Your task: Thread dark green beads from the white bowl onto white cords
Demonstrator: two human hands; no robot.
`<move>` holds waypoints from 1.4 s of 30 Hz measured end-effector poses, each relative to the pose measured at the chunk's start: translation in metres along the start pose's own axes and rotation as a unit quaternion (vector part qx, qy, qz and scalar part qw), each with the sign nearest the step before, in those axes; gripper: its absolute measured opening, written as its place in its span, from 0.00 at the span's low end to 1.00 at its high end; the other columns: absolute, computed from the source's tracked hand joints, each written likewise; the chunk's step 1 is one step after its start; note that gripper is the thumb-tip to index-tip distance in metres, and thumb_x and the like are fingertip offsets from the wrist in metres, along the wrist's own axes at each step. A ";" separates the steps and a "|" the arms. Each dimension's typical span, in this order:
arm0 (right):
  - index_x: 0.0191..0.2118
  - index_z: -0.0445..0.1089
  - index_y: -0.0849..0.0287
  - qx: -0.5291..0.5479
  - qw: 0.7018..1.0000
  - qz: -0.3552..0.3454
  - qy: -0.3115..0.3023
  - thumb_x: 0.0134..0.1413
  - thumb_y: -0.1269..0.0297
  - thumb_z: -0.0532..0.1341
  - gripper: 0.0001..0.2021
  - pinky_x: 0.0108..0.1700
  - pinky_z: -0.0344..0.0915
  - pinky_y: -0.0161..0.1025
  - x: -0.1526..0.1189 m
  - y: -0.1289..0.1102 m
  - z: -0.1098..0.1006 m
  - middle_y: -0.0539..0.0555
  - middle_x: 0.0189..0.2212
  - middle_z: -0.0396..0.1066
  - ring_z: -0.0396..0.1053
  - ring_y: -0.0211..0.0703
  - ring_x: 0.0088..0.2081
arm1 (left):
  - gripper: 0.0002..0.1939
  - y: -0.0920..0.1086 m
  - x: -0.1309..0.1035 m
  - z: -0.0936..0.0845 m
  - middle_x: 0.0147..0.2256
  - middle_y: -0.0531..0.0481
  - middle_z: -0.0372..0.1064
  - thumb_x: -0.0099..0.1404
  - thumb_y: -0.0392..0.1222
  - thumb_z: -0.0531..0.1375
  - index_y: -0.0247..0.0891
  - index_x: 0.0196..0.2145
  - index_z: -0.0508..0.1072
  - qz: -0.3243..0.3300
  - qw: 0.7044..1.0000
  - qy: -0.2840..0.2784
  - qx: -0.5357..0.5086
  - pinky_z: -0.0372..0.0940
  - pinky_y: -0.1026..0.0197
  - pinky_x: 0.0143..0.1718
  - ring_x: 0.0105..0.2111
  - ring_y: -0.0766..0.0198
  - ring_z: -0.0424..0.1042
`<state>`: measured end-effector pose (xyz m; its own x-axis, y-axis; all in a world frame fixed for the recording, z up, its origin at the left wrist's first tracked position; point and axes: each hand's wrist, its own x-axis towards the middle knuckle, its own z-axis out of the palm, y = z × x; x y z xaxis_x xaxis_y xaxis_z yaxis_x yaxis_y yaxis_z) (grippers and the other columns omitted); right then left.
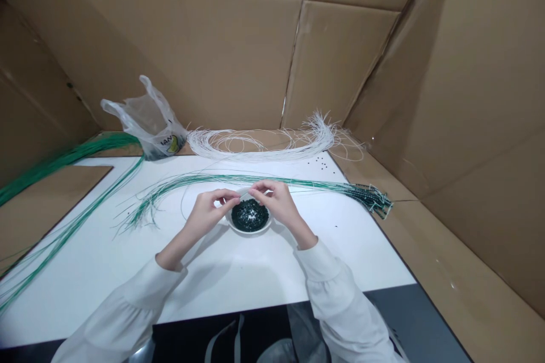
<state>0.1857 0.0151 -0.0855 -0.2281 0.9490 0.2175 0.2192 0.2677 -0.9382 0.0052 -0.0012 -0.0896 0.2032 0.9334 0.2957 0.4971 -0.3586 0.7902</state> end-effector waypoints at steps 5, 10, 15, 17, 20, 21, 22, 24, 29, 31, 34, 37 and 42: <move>0.27 0.71 0.62 -0.074 0.996 -0.024 -0.040 0.43 0.57 0.61 0.11 0.28 0.63 0.34 -0.001 -0.003 0.003 0.54 0.25 0.72 0.66 0.38 0.26 | 0.07 0.000 0.000 0.001 0.27 0.51 0.74 0.56 0.38 0.56 0.37 0.29 0.74 0.028 1.000 -0.007 0.009 0.62 0.65 0.30 0.26 0.66 0.68; 0.33 0.71 0.63 -0.147 0.988 -0.035 -0.044 0.41 0.59 0.63 0.13 0.31 0.62 0.34 0.001 -0.005 -0.003 0.55 0.29 0.73 0.67 0.39 0.28 | 0.07 -0.001 0.001 0.001 0.30 0.50 0.74 0.57 0.39 0.56 0.37 0.30 0.74 0.015 1.000 0.003 -0.008 0.62 0.64 0.32 0.28 0.66 0.68; 0.28 0.73 0.60 -0.358 0.913 -0.029 -0.192 0.41 0.72 0.61 0.05 0.30 0.60 0.34 0.004 -0.002 -0.001 0.53 0.24 0.72 0.67 0.39 0.26 | 0.09 -0.005 0.004 0.000 0.31 0.47 0.74 0.56 0.42 0.57 0.35 0.30 0.74 -0.032 0.997 0.011 -0.063 0.64 0.62 0.34 0.30 0.63 0.70; 0.25 0.73 0.59 -0.446 0.866 -0.035 -0.223 0.41 0.75 0.59 0.06 0.28 0.57 0.34 0.003 0.001 0.006 0.53 0.22 0.71 0.67 0.41 0.26 | 0.10 -0.006 0.005 0.000 0.30 0.46 0.74 0.55 0.43 0.57 0.34 0.31 0.74 -0.047 0.995 0.007 -0.084 0.64 0.61 0.34 0.30 0.61 0.71; 0.23 0.73 0.59 -0.524 0.824 -0.052 -0.211 0.42 0.76 0.56 0.10 0.25 0.55 0.34 0.001 0.004 0.017 0.56 0.23 0.72 0.68 0.44 0.27 | 0.11 -0.008 0.006 -0.001 0.29 0.46 0.74 0.55 0.43 0.58 0.34 0.31 0.74 -0.062 0.993 0.007 -0.105 0.64 0.62 0.33 0.31 0.61 0.71; 0.24 0.73 0.59 -0.531 0.820 -0.057 -0.206 0.42 0.77 0.55 0.10 0.25 0.55 0.34 0.001 0.005 0.018 0.56 0.23 0.72 0.68 0.44 0.28 | 0.11 -0.008 0.006 -0.001 0.29 0.46 0.74 0.54 0.43 0.58 0.34 0.31 0.74 -0.066 0.992 0.007 -0.112 0.64 0.62 0.33 0.31 0.61 0.71; 0.24 0.73 0.59 -0.530 0.822 -0.058 -0.202 0.42 0.77 0.54 0.11 0.25 0.54 0.34 0.001 0.005 0.019 0.56 0.24 0.72 0.68 0.44 0.28 | 0.11 -0.009 0.007 -0.001 0.30 0.46 0.74 0.54 0.43 0.58 0.34 0.31 0.74 -0.069 0.990 0.007 -0.120 0.64 0.62 0.33 0.31 0.61 0.71; 0.25 0.73 0.58 -0.512 0.834 -0.048 -0.200 0.42 0.77 0.55 0.11 0.25 0.54 0.34 0.000 0.003 0.019 0.55 0.24 0.73 0.68 0.43 0.27 | 0.10 -0.009 0.007 -0.001 0.30 0.46 0.74 0.53 0.43 0.59 0.33 0.31 0.74 -0.076 0.988 0.008 -0.137 0.64 0.62 0.34 0.31 0.61 0.71; 0.26 0.73 0.58 -0.378 0.910 -0.032 -0.168 0.45 0.75 0.55 0.10 0.30 0.59 0.34 0.000 -0.006 0.005 0.52 0.23 0.73 0.68 0.40 0.26 | 0.11 -0.008 0.007 0.000 0.31 0.45 0.74 0.52 0.42 0.59 0.33 0.31 0.74 -0.099 0.980 -0.003 -0.170 0.64 0.61 0.36 0.32 0.61 0.71; 0.28 0.73 0.59 -0.275 0.953 -0.031 -0.124 0.47 0.72 0.56 0.08 0.33 0.61 0.35 0.000 -0.006 -0.001 0.52 0.24 0.73 0.69 0.40 0.27 | 0.11 -0.008 0.007 -0.001 0.31 0.45 0.74 0.52 0.42 0.59 0.33 0.31 0.74 -0.108 0.979 -0.007 -0.173 0.64 0.61 0.37 0.32 0.61 0.71; 0.28 0.73 0.61 -0.091 0.995 0.003 -0.045 0.43 0.67 0.61 0.05 0.34 0.65 0.37 0.000 -0.004 -0.007 0.54 0.26 0.74 0.70 0.42 0.29 | 0.10 -0.007 0.006 -0.001 0.30 0.46 0.74 0.53 0.42 0.59 0.33 0.30 0.73 -0.107 0.980 -0.007 -0.166 0.64 0.61 0.36 0.31 0.61 0.71; 0.28 0.73 0.63 0.051 0.997 0.049 -0.004 0.36 0.64 0.66 0.09 0.34 0.67 0.39 0.001 -0.002 -0.009 0.55 0.26 0.74 0.71 0.43 0.28 | 0.10 -0.004 0.004 -0.001 0.31 0.46 0.73 0.55 0.42 0.58 0.34 0.31 0.73 -0.081 0.986 -0.003 -0.142 0.64 0.62 0.36 0.31 0.62 0.71; 0.29 0.74 0.62 0.164 0.984 0.062 0.020 0.34 0.66 0.67 0.10 0.35 0.68 0.39 0.001 -0.004 -0.009 0.53 0.25 0.74 0.71 0.40 0.28 | 0.09 0.002 0.002 -0.003 0.32 0.47 0.73 0.57 0.41 0.56 0.35 0.31 0.73 -0.045 0.992 0.004 -0.119 0.63 0.62 0.36 0.32 0.63 0.70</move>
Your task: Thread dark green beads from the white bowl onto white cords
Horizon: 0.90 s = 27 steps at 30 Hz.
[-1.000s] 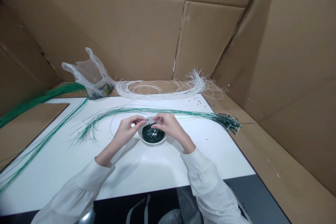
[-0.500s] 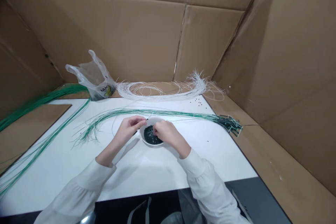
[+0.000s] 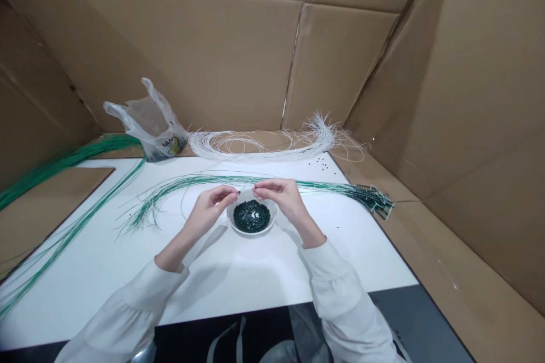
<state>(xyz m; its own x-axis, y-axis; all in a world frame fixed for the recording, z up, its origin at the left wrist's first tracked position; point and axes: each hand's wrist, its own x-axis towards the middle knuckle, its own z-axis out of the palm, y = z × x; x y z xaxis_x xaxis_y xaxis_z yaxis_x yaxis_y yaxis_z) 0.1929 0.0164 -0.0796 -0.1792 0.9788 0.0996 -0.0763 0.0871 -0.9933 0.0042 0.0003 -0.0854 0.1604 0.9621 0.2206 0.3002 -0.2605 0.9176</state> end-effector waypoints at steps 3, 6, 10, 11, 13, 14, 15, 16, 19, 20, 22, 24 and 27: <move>0.28 0.74 0.61 0.029 1.000 -0.005 -0.005 0.36 0.66 0.67 0.08 0.33 0.68 0.36 0.001 0.001 0.000 0.52 0.24 0.74 0.70 0.37 0.26 | 0.08 0.005 -0.001 0.000 0.32 0.48 0.73 0.56 0.40 0.56 0.35 0.30 0.73 0.009 1.000 0.002 0.008 0.62 0.62 0.38 0.33 0.62 0.69; 0.29 0.75 0.60 0.049 0.998 -0.011 -0.024 0.38 0.66 0.66 0.07 0.31 0.67 0.33 0.002 0.004 0.000 0.51 0.24 0.73 0.69 0.35 0.26 | 0.07 0.009 -0.003 0.000 0.32 0.48 0.73 0.56 0.40 0.57 0.35 0.30 0.73 0.018 1.000 -0.004 0.017 0.61 0.62 0.38 0.34 0.62 0.69; 0.28 0.75 0.59 0.073 0.997 -0.012 -0.031 0.40 0.66 0.65 0.06 0.29 0.67 0.32 0.003 0.005 0.001 0.51 0.24 0.72 0.69 0.35 0.27 | 0.07 0.010 -0.005 0.001 0.31 0.48 0.73 0.57 0.40 0.56 0.35 0.30 0.73 0.031 0.999 -0.026 0.011 0.61 0.63 0.37 0.33 0.63 0.69; 0.28 0.75 0.59 0.078 0.996 -0.013 -0.030 0.40 0.66 0.65 0.05 0.29 0.67 0.32 0.002 0.004 0.001 0.50 0.24 0.72 0.68 0.34 0.26 | 0.07 0.010 -0.005 0.001 0.31 0.49 0.73 0.57 0.40 0.56 0.35 0.30 0.73 0.035 0.999 -0.029 0.010 0.61 0.63 0.37 0.32 0.63 0.69; 0.28 0.75 0.59 0.089 0.996 -0.013 -0.028 0.40 0.66 0.65 0.05 0.28 0.66 0.32 0.002 0.003 0.002 0.51 0.24 0.72 0.68 0.34 0.26 | 0.07 0.009 -0.006 0.001 0.31 0.49 0.73 0.57 0.40 0.56 0.35 0.30 0.73 0.042 0.999 -0.033 0.010 0.61 0.63 0.38 0.33 0.63 0.69; 0.28 0.75 0.59 0.096 0.995 -0.011 -0.026 0.40 0.66 0.65 0.05 0.29 0.66 0.32 0.002 0.002 0.002 0.51 0.24 0.72 0.69 0.35 0.26 | 0.07 0.008 -0.006 0.002 0.31 0.49 0.73 0.57 0.40 0.56 0.35 0.31 0.73 0.043 0.998 -0.033 0.011 0.61 0.63 0.38 0.33 0.63 0.69; 0.27 0.75 0.59 0.102 0.994 -0.009 -0.024 0.39 0.66 0.66 0.05 0.29 0.66 0.32 0.001 0.002 0.002 0.51 0.24 0.73 0.69 0.35 0.26 | 0.08 0.008 -0.006 0.002 0.31 0.49 0.73 0.57 0.40 0.56 0.35 0.31 0.73 0.044 0.998 -0.032 0.011 0.61 0.63 0.38 0.33 0.64 0.69; 0.27 0.75 0.59 0.109 0.994 -0.006 -0.022 0.39 0.66 0.66 0.05 0.30 0.66 0.33 0.001 0.001 0.003 0.51 0.24 0.73 0.69 0.35 0.26 | 0.08 0.008 -0.006 0.001 0.31 0.49 0.72 0.57 0.40 0.56 0.35 0.31 0.73 0.044 0.998 -0.032 0.012 0.61 0.63 0.38 0.33 0.64 0.69; 0.27 0.75 0.59 0.125 0.992 -0.001 -0.013 0.37 0.67 0.67 0.06 0.32 0.66 0.34 0.000 0.000 0.003 0.51 0.24 0.73 0.68 0.34 0.25 | 0.08 0.008 -0.006 0.001 0.31 0.49 0.72 0.58 0.40 0.56 0.35 0.31 0.73 0.044 0.998 -0.035 0.015 0.62 0.63 0.38 0.33 0.63 0.69; 0.27 0.75 0.59 0.128 0.992 -0.002 -0.011 0.36 0.67 0.67 0.06 0.32 0.66 0.34 0.000 0.000 0.003 0.51 0.24 0.73 0.68 0.34 0.24 | 0.08 0.008 -0.006 0.001 0.31 0.49 0.73 0.58 0.40 0.56 0.36 0.31 0.73 0.045 0.998 -0.036 0.015 0.62 0.63 0.38 0.33 0.63 0.69; 0.27 0.75 0.59 0.132 0.991 -0.004 -0.008 0.36 0.67 0.67 0.06 0.31 0.65 0.34 0.000 0.000 0.004 0.51 0.23 0.73 0.67 0.33 0.23 | 0.08 0.007 -0.006 0.001 0.32 0.49 0.73 0.58 0.41 0.56 0.36 0.31 0.73 0.048 0.998 -0.039 0.017 0.62 0.62 0.38 0.33 0.63 0.69; 0.26 0.76 0.59 0.133 0.991 -0.003 -0.006 0.35 0.67 0.67 0.06 0.31 0.65 0.34 0.000 0.000 0.004 0.51 0.22 0.73 0.67 0.33 0.23 | 0.08 0.007 -0.006 0.001 0.32 0.49 0.73 0.58 0.41 0.56 0.36 0.31 0.73 0.051 0.998 -0.040 0.020 0.62 0.62 0.38 0.33 0.63 0.69; 0.26 0.76 0.59 0.130 0.991 -0.001 -0.004 0.35 0.67 0.67 0.06 0.30 0.64 0.34 0.000 -0.001 0.005 0.51 0.22 0.73 0.66 0.33 0.22 | 0.08 0.006 -0.005 0.002 0.31 0.49 0.73 0.58 0.41 0.55 0.36 0.31 0.73 0.053 0.997 -0.041 0.022 0.62 0.62 0.38 0.33 0.63 0.69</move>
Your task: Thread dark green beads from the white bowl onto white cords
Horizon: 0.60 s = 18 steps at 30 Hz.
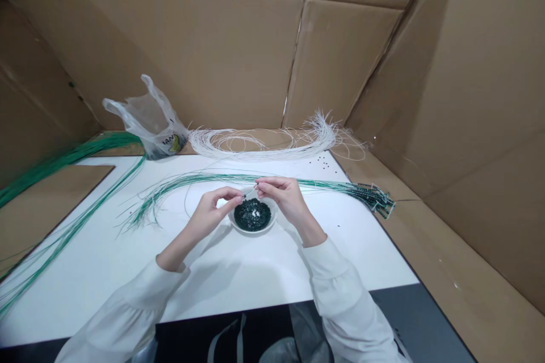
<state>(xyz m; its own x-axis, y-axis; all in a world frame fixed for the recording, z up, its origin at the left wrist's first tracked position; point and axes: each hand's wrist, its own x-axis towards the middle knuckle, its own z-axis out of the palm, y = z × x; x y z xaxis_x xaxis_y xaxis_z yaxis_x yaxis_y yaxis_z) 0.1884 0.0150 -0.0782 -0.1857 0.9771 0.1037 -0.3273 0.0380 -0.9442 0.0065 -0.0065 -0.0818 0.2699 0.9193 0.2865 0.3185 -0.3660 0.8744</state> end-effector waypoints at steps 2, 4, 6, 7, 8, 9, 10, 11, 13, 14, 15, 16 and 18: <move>0.26 0.76 0.59 -0.004 1.000 -0.001 0.001 0.34 0.67 0.68 0.06 0.30 0.64 0.34 0.000 0.000 0.000 0.51 0.22 0.73 0.66 0.32 0.22 | 0.09 0.000 0.000 0.000 0.32 0.49 0.73 0.58 0.41 0.55 0.36 0.31 0.73 0.000 1.000 -0.001 0.000 0.62 0.62 0.38 0.32 0.63 0.69; 0.26 0.76 0.58 -0.014 1.000 -0.004 0.001 0.35 0.66 0.67 0.06 0.30 0.64 0.34 0.000 0.001 -0.001 0.51 0.22 0.73 0.66 0.33 0.22 | 0.09 0.000 0.000 0.000 0.32 0.49 0.73 0.58 0.41 0.56 0.36 0.31 0.73 -0.002 1.000 -0.001 0.000 0.62 0.62 0.38 0.33 0.63 0.69; 0.26 0.76 0.58 -0.028 1.000 -0.008 0.002 0.35 0.66 0.67 0.06 0.30 0.64 0.34 0.001 0.002 -0.003 0.51 0.22 0.73 0.66 0.33 0.22 | 0.09 0.000 0.000 0.000 0.32 0.49 0.73 0.58 0.41 0.56 0.36 0.31 0.73 -0.004 1.000 -0.003 0.000 0.62 0.62 0.38 0.33 0.63 0.69; 0.27 0.76 0.58 -0.037 0.999 -0.010 0.002 0.36 0.66 0.67 0.06 0.30 0.64 0.34 0.001 0.003 -0.004 0.51 0.21 0.72 0.66 0.33 0.22 | 0.09 0.000 0.001 0.000 0.32 0.49 0.73 0.58 0.41 0.56 0.36 0.31 0.73 -0.005 1.000 -0.003 0.000 0.62 0.62 0.38 0.33 0.63 0.69; 0.27 0.76 0.58 -0.047 0.999 -0.013 0.002 0.36 0.66 0.67 0.06 0.30 0.63 0.35 0.001 0.004 -0.006 0.51 0.21 0.72 0.66 0.33 0.23 | 0.08 0.000 0.001 0.000 0.32 0.49 0.73 0.58 0.41 0.55 0.36 0.31 0.73 -0.006 1.000 -0.004 0.002 0.62 0.62 0.38 0.33 0.63 0.69; 0.27 0.76 0.58 -0.057 0.998 -0.016 0.001 0.37 0.66 0.67 0.06 0.31 0.63 0.35 0.002 0.005 -0.007 0.51 0.21 0.72 0.66 0.34 0.23 | 0.08 0.000 0.001 0.000 0.31 0.49 0.73 0.58 0.41 0.55 0.36 0.31 0.73 -0.007 1.000 -0.004 0.004 0.61 0.62 0.38 0.32 0.63 0.69; 0.28 0.76 0.58 -0.070 0.997 -0.018 -0.001 0.37 0.66 0.66 0.06 0.31 0.63 0.36 0.002 0.005 -0.008 0.51 0.22 0.72 0.66 0.34 0.23 | 0.08 0.000 0.001 0.000 0.31 0.49 0.73 0.57 0.41 0.55 0.36 0.31 0.73 -0.008 1.000 -0.004 0.009 0.61 0.63 0.37 0.32 0.63 0.69; 0.28 0.76 0.58 -0.085 0.996 -0.021 -0.002 0.37 0.66 0.66 0.06 0.31 0.63 0.36 0.002 0.005 -0.010 0.51 0.22 0.73 0.66 0.34 0.23 | 0.08 0.000 0.001 0.000 0.31 0.49 0.73 0.57 0.40 0.55 0.36 0.30 0.73 -0.010 1.000 -0.003 0.013 0.61 0.63 0.36 0.32 0.64 0.69; 0.28 0.76 0.58 -0.121 0.992 -0.023 -0.004 0.38 0.66 0.66 0.06 0.31 0.63 0.36 0.002 0.003 -0.011 0.51 0.22 0.73 0.66 0.35 0.23 | 0.08 0.000 0.001 0.000 0.30 0.50 0.73 0.57 0.40 0.55 0.36 0.30 0.73 -0.013 1.000 -0.004 0.027 0.61 0.64 0.35 0.31 0.64 0.69; 0.28 0.76 0.58 -0.142 0.990 -0.023 -0.006 0.38 0.66 0.66 0.06 0.31 0.63 0.36 0.002 0.001 -0.012 0.52 0.23 0.73 0.66 0.35 0.23 | 0.08 0.000 0.001 0.000 0.30 0.50 0.73 0.57 0.39 0.55 0.36 0.30 0.73 -0.015 0.999 -0.005 0.034 0.61 0.64 0.34 0.31 0.64 0.69; 0.28 0.76 0.59 -0.163 0.986 -0.021 -0.008 0.37 0.65 0.66 0.06 0.31 0.63 0.36 0.001 -0.001 -0.012 0.52 0.23 0.73 0.66 0.35 0.23 | 0.08 0.000 0.001 0.000 0.29 0.50 0.73 0.57 0.39 0.55 0.36 0.30 0.73 -0.017 0.999 -0.006 0.041 0.61 0.64 0.34 0.30 0.64 0.69; 0.28 0.76 0.59 -0.183 0.983 -0.017 -0.012 0.37 0.65 0.66 0.07 0.31 0.63 0.36 0.001 -0.003 -0.012 0.53 0.24 0.73 0.66 0.36 0.23 | 0.08 -0.001 0.001 0.000 0.29 0.50 0.73 0.57 0.39 0.55 0.36 0.30 0.73 -0.018 0.999 -0.006 0.048 0.61 0.64 0.33 0.30 0.64 0.69; 0.27 0.76 0.60 -0.213 0.977 -0.008 -0.024 0.37 0.64 0.66 0.07 0.30 0.63 0.36 -0.001 -0.007 -0.012 0.53 0.25 0.73 0.65 0.36 0.23 | 0.08 -0.001 0.001 0.000 0.29 0.50 0.73 0.56 0.38 0.54 0.36 0.30 0.74 -0.019 0.998 -0.003 0.058 0.61 0.64 0.33 0.30 0.64 0.69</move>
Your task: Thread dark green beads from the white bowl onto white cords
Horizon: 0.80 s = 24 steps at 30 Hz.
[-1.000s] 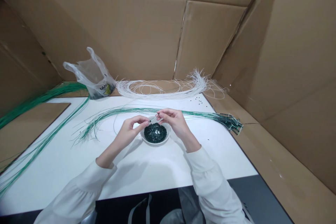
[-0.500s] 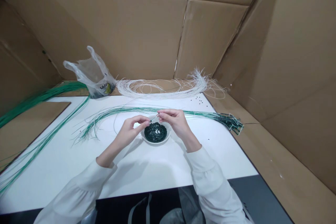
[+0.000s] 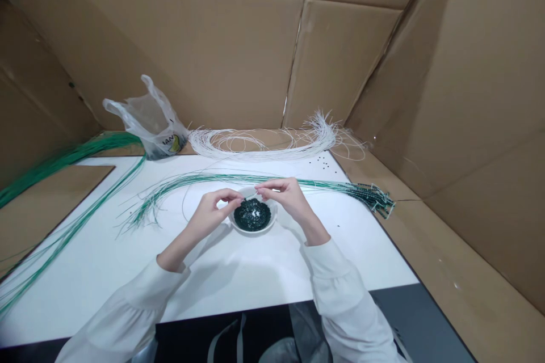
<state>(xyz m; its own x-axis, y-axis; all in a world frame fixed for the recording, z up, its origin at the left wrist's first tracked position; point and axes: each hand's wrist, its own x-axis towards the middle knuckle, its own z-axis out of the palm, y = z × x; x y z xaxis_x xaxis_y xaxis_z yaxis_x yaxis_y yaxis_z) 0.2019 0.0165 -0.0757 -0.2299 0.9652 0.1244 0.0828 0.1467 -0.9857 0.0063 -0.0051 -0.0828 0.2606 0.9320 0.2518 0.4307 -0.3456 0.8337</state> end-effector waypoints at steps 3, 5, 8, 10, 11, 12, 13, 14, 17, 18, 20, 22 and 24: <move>0.26 0.75 0.62 -0.017 1.000 0.010 -0.020 0.37 0.63 0.66 0.08 0.30 0.63 0.36 -0.002 -0.005 0.000 0.54 0.25 0.73 0.65 0.36 0.23 | 0.08 -0.001 0.000 0.000 0.30 0.50 0.73 0.56 0.38 0.54 0.37 0.30 0.74 -0.001 1.000 0.008 0.011 0.61 0.63 0.34 0.30 0.64 0.68; 0.26 0.75 0.62 -0.017 0.999 0.017 -0.023 0.36 0.63 0.66 0.08 0.30 0.63 0.36 -0.002 -0.006 0.000 0.53 0.24 0.72 0.65 0.36 0.23 | 0.09 -0.002 0.000 0.000 0.29 0.50 0.73 0.56 0.38 0.54 0.36 0.30 0.74 -0.003 1.000 0.018 0.021 0.61 0.63 0.34 0.30 0.64 0.68; 0.28 0.74 0.62 -0.005 0.999 0.025 -0.019 0.35 0.63 0.66 0.10 0.30 0.63 0.36 -0.002 -0.007 0.002 0.52 0.22 0.72 0.65 0.35 0.23 | 0.09 -0.002 0.000 0.000 0.29 0.49 0.73 0.57 0.38 0.54 0.36 0.29 0.74 -0.003 0.999 0.036 0.031 0.61 0.63 0.33 0.29 0.64 0.68; 0.28 0.74 0.62 0.010 0.999 0.029 -0.013 0.33 0.63 0.67 0.11 0.29 0.64 0.36 -0.001 -0.007 0.002 0.51 0.21 0.71 0.65 0.35 0.22 | 0.09 -0.001 0.000 0.000 0.30 0.49 0.73 0.57 0.38 0.54 0.36 0.29 0.74 -0.001 0.998 0.045 0.032 0.61 0.63 0.33 0.29 0.64 0.68; 0.27 0.74 0.62 0.016 0.999 0.029 -0.008 0.33 0.63 0.67 0.11 0.29 0.64 0.36 -0.001 -0.006 0.002 0.51 0.21 0.71 0.65 0.35 0.22 | 0.08 -0.001 0.000 0.000 0.30 0.49 0.73 0.57 0.38 0.54 0.36 0.29 0.74 0.001 0.998 0.048 0.031 0.61 0.63 0.33 0.29 0.65 0.68; 0.27 0.74 0.62 0.020 0.999 0.028 -0.003 0.33 0.63 0.67 0.10 0.29 0.63 0.36 0.000 -0.005 0.001 0.51 0.20 0.71 0.65 0.35 0.22 | 0.08 -0.001 0.000 0.000 0.29 0.49 0.73 0.57 0.38 0.54 0.36 0.29 0.74 0.003 0.998 0.049 0.031 0.61 0.64 0.33 0.29 0.65 0.68; 0.26 0.74 0.62 0.020 0.999 0.025 0.002 0.33 0.63 0.67 0.10 0.29 0.63 0.36 0.000 -0.004 0.001 0.51 0.20 0.71 0.65 0.35 0.22 | 0.08 0.000 0.000 0.000 0.29 0.49 0.73 0.57 0.38 0.55 0.36 0.29 0.74 0.006 0.998 0.051 0.031 0.61 0.64 0.33 0.29 0.65 0.68; 0.26 0.74 0.62 0.017 1.000 0.022 0.006 0.33 0.63 0.67 0.10 0.29 0.63 0.36 0.000 -0.004 0.001 0.51 0.19 0.71 0.65 0.35 0.21 | 0.08 0.000 -0.001 0.000 0.29 0.49 0.73 0.57 0.38 0.55 0.36 0.29 0.74 0.007 0.998 0.051 0.031 0.61 0.64 0.33 0.29 0.65 0.68; 0.26 0.74 0.62 0.007 1.000 0.012 0.009 0.34 0.64 0.67 0.08 0.29 0.63 0.36 0.000 -0.004 0.001 0.51 0.19 0.71 0.65 0.35 0.22 | 0.08 0.001 -0.002 0.000 0.29 0.49 0.73 0.57 0.37 0.55 0.36 0.29 0.74 0.007 0.998 0.058 0.023 0.62 0.64 0.33 0.30 0.65 0.69; 0.25 0.74 0.62 0.007 1.000 0.010 0.008 0.34 0.64 0.67 0.08 0.29 0.63 0.36 -0.001 -0.005 0.001 0.51 0.20 0.71 0.65 0.35 0.22 | 0.07 0.001 -0.002 0.000 0.30 0.49 0.73 0.57 0.37 0.55 0.36 0.29 0.74 0.006 0.998 0.065 0.019 0.62 0.64 0.32 0.30 0.65 0.69; 0.25 0.74 0.61 0.010 1.000 0.006 -0.001 0.35 0.64 0.67 0.07 0.29 0.63 0.36 -0.001 -0.005 0.002 0.51 0.21 0.71 0.65 0.35 0.23 | 0.07 0.001 -0.002 0.000 0.30 0.49 0.73 0.57 0.38 0.55 0.36 0.30 0.73 0.008 0.997 0.079 0.014 0.62 0.64 0.33 0.31 0.65 0.69; 0.25 0.74 0.61 0.017 1.000 0.007 -0.011 0.35 0.65 0.67 0.07 0.29 0.63 0.35 -0.001 -0.005 0.003 0.51 0.22 0.72 0.65 0.35 0.23 | 0.07 0.001 -0.002 0.000 0.30 0.49 0.73 0.57 0.38 0.55 0.36 0.30 0.73 0.012 0.996 0.088 0.014 0.62 0.64 0.34 0.31 0.64 0.69; 0.26 0.74 0.61 0.025 1.000 0.009 -0.014 0.35 0.65 0.67 0.07 0.30 0.63 0.35 -0.001 -0.003 0.004 0.51 0.23 0.72 0.65 0.35 0.23 | 0.07 0.001 -0.002 0.000 0.30 0.49 0.73 0.57 0.38 0.55 0.36 0.30 0.73 0.013 0.996 0.092 0.016 0.62 0.63 0.34 0.31 0.64 0.69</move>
<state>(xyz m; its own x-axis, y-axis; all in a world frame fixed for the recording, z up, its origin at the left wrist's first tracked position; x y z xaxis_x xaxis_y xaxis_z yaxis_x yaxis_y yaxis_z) 0.1981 0.0143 -0.0732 -0.2551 0.9612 0.1049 0.0377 0.1183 -0.9923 0.0060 -0.0074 -0.0821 0.1109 0.9256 0.3619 0.4540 -0.3711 0.8100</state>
